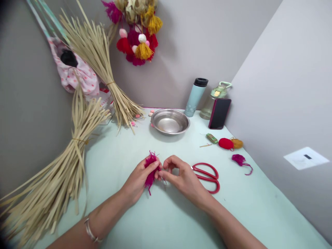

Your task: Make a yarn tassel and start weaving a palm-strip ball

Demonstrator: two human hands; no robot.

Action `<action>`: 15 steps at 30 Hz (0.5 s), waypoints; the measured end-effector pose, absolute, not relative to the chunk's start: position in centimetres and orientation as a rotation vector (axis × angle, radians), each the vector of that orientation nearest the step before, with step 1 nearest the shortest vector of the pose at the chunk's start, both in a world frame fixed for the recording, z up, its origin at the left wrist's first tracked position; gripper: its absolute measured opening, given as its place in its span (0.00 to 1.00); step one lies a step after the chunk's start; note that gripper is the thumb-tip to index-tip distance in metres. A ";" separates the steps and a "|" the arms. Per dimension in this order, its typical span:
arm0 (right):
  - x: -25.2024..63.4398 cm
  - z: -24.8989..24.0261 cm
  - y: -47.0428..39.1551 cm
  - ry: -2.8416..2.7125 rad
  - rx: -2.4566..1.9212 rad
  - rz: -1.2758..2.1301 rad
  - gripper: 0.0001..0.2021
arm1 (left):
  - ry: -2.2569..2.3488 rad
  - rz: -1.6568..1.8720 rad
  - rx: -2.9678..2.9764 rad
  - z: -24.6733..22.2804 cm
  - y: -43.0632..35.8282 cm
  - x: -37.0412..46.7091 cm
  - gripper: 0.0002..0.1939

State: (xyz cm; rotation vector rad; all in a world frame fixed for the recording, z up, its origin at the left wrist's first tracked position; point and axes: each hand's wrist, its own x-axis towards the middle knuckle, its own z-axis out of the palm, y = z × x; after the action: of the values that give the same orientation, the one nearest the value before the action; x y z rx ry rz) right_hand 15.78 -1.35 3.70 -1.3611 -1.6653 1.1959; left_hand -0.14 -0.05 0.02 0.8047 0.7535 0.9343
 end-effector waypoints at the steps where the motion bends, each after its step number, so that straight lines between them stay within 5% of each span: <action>1: 15.7 3.7 -1.4 -1.697 -1.359 1.207 0.05 | 0.749 0.934 0.804 0.1 -0.1 -0.1 0.13; 15: 16.4 2.7 -0.8 -1.468 -1.342 1.279 0.09 | 0.784 0.852 0.922 -0.2 -0.1 -0.2 0.10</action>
State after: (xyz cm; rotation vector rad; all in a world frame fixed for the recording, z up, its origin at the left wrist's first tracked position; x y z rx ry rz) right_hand 16.39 -0.79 2.71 -1.3424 -1.4682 1.2789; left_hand -0.16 -0.13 -0.25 0.9217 0.7838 0.8522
